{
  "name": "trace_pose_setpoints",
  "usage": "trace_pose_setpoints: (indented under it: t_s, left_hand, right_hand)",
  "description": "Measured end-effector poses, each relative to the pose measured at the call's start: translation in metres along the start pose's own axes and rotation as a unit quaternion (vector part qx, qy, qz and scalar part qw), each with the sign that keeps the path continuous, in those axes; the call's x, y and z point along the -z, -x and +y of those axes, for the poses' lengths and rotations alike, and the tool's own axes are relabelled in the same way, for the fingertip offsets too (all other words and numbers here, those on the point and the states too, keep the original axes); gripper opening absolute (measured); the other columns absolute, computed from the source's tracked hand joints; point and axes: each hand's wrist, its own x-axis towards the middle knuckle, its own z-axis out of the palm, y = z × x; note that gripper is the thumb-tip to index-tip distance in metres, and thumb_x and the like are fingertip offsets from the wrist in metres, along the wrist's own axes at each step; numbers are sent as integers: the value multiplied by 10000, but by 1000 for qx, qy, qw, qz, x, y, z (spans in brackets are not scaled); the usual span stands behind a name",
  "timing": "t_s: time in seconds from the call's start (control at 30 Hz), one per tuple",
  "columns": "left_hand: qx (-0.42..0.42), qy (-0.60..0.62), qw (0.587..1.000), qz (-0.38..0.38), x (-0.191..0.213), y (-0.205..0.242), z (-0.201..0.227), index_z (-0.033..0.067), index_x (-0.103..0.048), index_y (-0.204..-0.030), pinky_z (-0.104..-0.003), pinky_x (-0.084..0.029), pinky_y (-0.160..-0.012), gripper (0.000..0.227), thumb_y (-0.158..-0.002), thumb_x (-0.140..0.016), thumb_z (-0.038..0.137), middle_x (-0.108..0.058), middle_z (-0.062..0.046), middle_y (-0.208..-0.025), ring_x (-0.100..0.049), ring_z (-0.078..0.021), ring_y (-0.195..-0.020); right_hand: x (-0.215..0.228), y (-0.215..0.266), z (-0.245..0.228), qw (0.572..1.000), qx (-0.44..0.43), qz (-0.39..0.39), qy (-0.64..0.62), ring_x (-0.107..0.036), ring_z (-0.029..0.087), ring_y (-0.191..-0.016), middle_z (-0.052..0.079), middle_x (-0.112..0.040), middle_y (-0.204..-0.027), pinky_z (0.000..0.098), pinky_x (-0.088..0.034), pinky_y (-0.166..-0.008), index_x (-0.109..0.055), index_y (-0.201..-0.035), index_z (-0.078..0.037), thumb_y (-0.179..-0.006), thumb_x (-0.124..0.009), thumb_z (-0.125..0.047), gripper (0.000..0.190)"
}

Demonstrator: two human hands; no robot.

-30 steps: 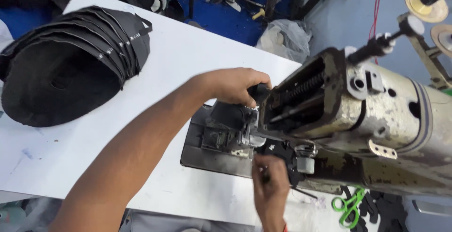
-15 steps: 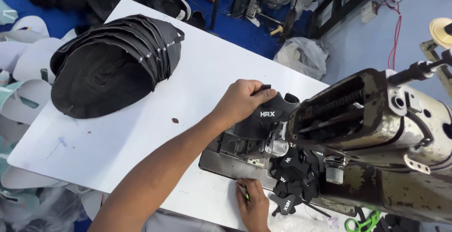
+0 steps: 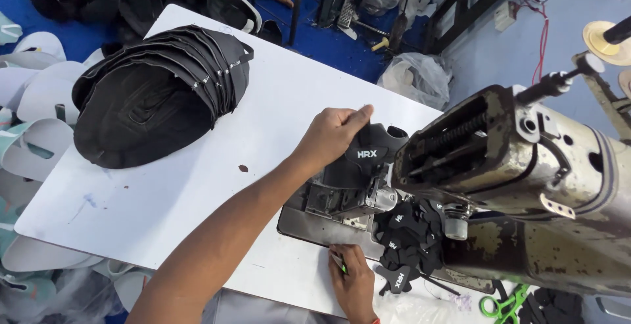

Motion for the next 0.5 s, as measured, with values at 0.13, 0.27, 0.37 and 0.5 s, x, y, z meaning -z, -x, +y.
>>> trace_pose_setpoints:
  t_s: [0.13,0.27,0.37,0.5]
  left_hand:
    - [-136,6,988,68,8,17,-22,44,-712,-1146,-292,-453,-667,606,-1054,-495,602,-569,4,-832,-548,-79,-759]
    - [-99,132,981,106,32,63,-76,22,-655,-1201,-281,-557,-793,438,-1052,-563,424,-682,-28,-990,-649,-85,-891]
    - [-25,79,992,97,41,122,-116,1,-712,-1071,-285,-534,-680,291,-1062,-590,265,-674,-79,-791,-622,-106,-708]
    - [90,-93,988,86,56,188,-163,40,-729,-1070,-276,-566,-592,228,-965,-619,209,-755,-73,-742,-698,-112,-614]
  right_hand:
    - [1,1,-4,1000,9,8,3,-748,288,-882,93,-709,-1035,337,-577,-714,-701,-1087,-69,-806,-722,3,291]
    - [3,3,-2,1000,18,10,-6,-739,295,-911,107,-703,-1050,335,-573,-730,-695,-1146,-69,-824,-669,44,342]
    - [6,4,-3,999,29,10,-20,-731,301,-920,119,-704,-1034,334,-568,-742,-691,-1154,-57,-850,-654,51,324]
    - [17,-4,8,1000,-17,-2,-21,-704,289,-771,132,-698,-888,347,-542,-663,-743,-1071,-57,-895,-719,-22,181]
